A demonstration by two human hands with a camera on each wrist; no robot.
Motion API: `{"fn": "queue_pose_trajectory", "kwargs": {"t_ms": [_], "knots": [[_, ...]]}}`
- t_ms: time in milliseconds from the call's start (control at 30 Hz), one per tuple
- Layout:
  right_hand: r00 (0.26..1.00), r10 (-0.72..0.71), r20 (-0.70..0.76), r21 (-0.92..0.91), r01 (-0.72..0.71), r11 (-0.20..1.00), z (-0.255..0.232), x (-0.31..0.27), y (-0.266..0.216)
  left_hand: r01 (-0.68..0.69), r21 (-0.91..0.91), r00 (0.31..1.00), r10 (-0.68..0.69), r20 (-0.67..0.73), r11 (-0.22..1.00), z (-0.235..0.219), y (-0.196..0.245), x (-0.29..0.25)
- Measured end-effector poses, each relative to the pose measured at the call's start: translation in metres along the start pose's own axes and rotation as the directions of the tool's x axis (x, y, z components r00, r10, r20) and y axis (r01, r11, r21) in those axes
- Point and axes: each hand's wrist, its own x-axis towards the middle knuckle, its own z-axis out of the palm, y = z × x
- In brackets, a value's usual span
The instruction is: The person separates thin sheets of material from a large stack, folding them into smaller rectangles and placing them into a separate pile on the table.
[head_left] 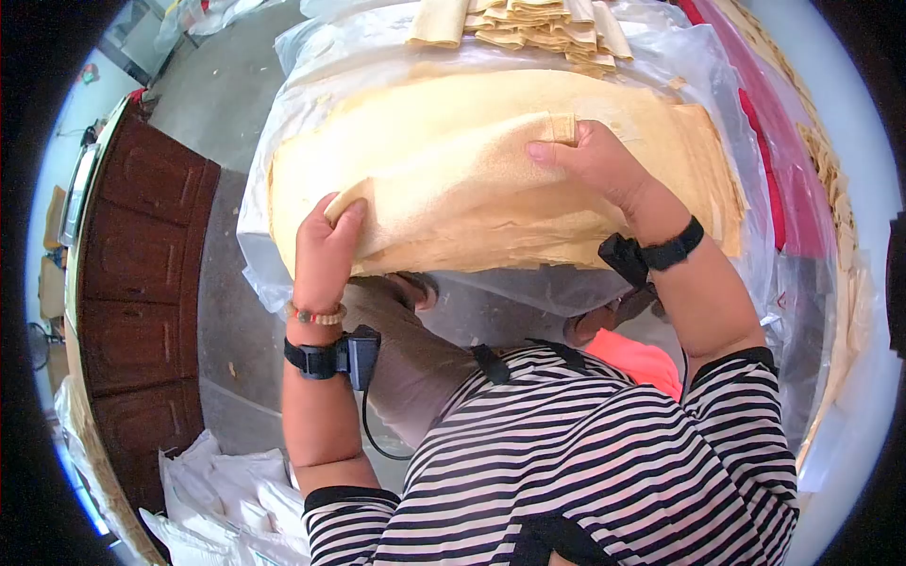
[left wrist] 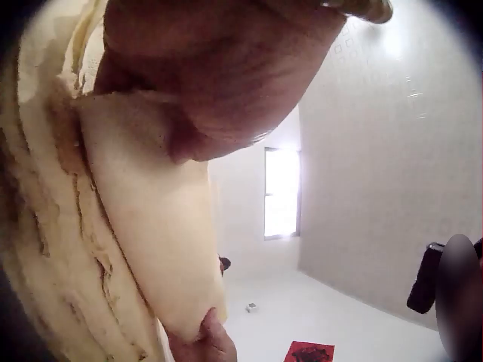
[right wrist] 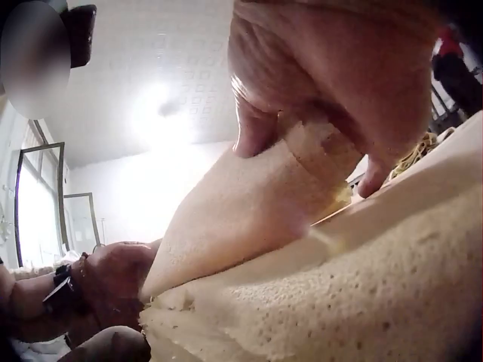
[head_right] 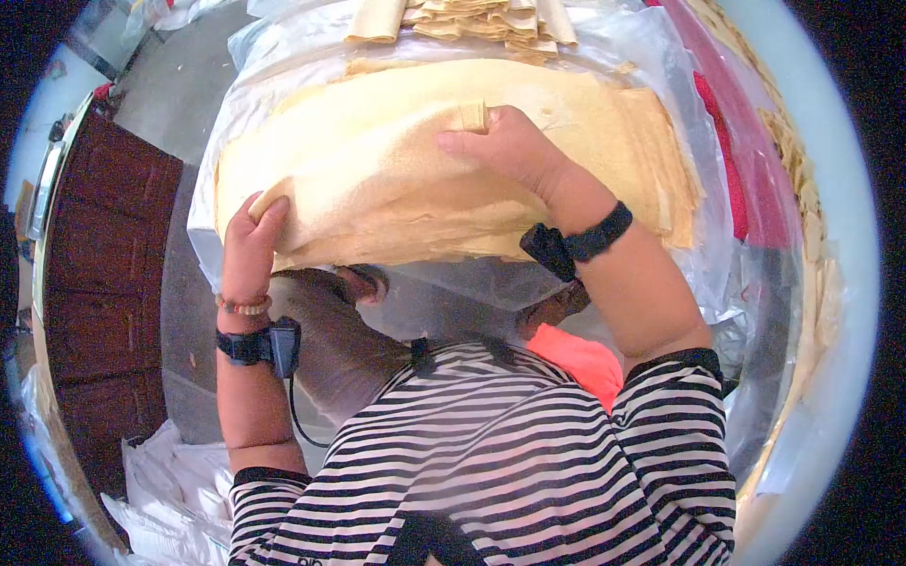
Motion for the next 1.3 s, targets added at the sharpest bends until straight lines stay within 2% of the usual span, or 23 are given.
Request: {"fn": "queue_pose_trajectory", "kwargs": {"t_ms": [33,100,133,233,300,400,433,467,500,567,600,633,733,833,867,967,1000,1100,1133,1167,1233,1267,1300], "knots": [[0.999,-0.013,-0.041,-0.147,0.007,0.989,0.001,0.004,0.005,-0.004,0.026,1.000,0.005,-0.024,1.000,0.002,-0.003,0.002],[0.991,-0.060,-0.116,-0.429,0.004,0.903,0.005,0.011,0.007,-0.073,0.225,0.987,0.103,-0.126,0.972,0.009,-0.005,0.006],[0.983,-0.090,-0.159,-0.496,-0.001,0.868,0.007,0.010,0.002,-0.099,0.324,0.973,0.159,-0.165,0.941,0.013,-0.006,0.007],[0.952,-0.185,-0.245,-0.668,-0.027,0.744,0.020,0.012,-0.009,-0.059,0.784,0.907,0.361,-0.216,0.617,0.029,-0.005,0.006],[0.937,-0.229,-0.263,-0.752,-0.051,0.658,0.029,0.015,-0.008,-0.078,0.793,0.899,0.387,-0.207,0.605,0.031,-0.008,0.009],[0.942,-0.040,-0.333,-0.795,-0.258,0.549,0.036,0.008,-0.033,-0.102,0.807,0.910,0.382,-0.161,0.582,0.028,-0.009,0.013],[0.923,-0.289,-0.253,-0.856,-0.074,0.512,0.042,0.007,-0.037,-0.110,0.813,0.916,0.375,-0.140,0.572,0.026,-0.008,0.015],[0.840,-0.517,-0.162,-0.898,0.092,0.431,0.049,0.006,-0.040,-0.120,0.818,0.912,0.388,-0.133,0.563,0.026,-0.008,0.017],[0.701,-0.710,-0.063,-0.921,0.233,0.312,0.057,0.003,-0.042,-0.134,0.823,0.908,0.402,-0.122,0.552,0.025,-0.010,0.019],[0.820,-0.551,0.155,-0.884,0.364,0.293,0.084,-0.006,-0.042,-0.123,0.829,0.920,0.375,-0.110,0.545,0.024,-0.006,0.016],[0.847,-0.460,0.265,-0.857,0.426,0.291,0.091,-0.011,-0.038,-0.102,0.828,0.934,0.339,-0.110,0.551,0.024,-0.002,0.014],[0.862,-0.433,0.263,-0.856,0.416,0.308,0.092,-0.014,-0.030,-0.084,0.826,0.945,0.307,-0.111,0.558,0.024,0.003,0.013],[0.887,-0.384,0.258,-0.852,0.396,0.343,0.092,-0.010,-0.016,-0.251,0.859,0.811,0.581,-0.065,0.447,0.019,0.018,0.014],[0.865,-0.436,0.248,-0.821,0.427,0.379,0.091,-0.009,-0.012,-0.454,0.713,0.827,0.550,0.115,0.534,0.012,0.028,0.033],[0.870,-0.431,0.238,-0.811,0.422,0.405,0.089,-0.011,-0.013,-0.458,0.656,0.872,0.449,0.198,0.600,0.015,0.034,0.036],[0.864,-0.461,0.200,-0.744,0.441,0.502,0.079,-0.029,-0.023,-0.449,0.740,0.891,0.311,0.331,0.500,0.015,0.052,0.053],[0.850,-0.495,0.178,-0.702,0.462,0.542,0.072,-0.041,-0.024,-0.342,0.702,0.933,0.140,0.331,0.624,0.011,0.056,0.060],[0.802,-0.557,0.217,-0.447,0.589,0.674,0.038,-0.083,-0.022,-0.238,0.682,0.894,-0.118,0.432,0.691,0.002,0.045,0.090],[0.812,-0.495,0.310,-0.347,0.581,0.736,0.028,-0.099,-0.012,-0.121,0.543,0.878,-0.166,0.450,0.831,0.002,0.044,0.091],[0.804,-0.432,0.408,-0.245,0.552,0.797,0.020,-0.116,0.000,-0.111,0.475,0.892,-0.123,0.435,0.873,0.010,0.048,0.096],[0.834,-0.174,0.523,-0.032,0.223,0.974,0.013,-0.143,0.037,-0.086,0.330,0.919,-0.053,0.390,0.940,0.024,0.055,0.102],[0.845,-0.045,0.532,-0.088,0.108,0.990,0.013,-0.153,0.059,-0.050,0.184,0.934,-0.019,0.356,0.982,0.033,0.055,0.110],[0.841,0.081,0.536,-0.143,-0.004,0.990,0.015,-0.160,0.083,-0.058,0.198,0.958,-0.001,0.285,0.978,0.043,0.073,0.117]]}}
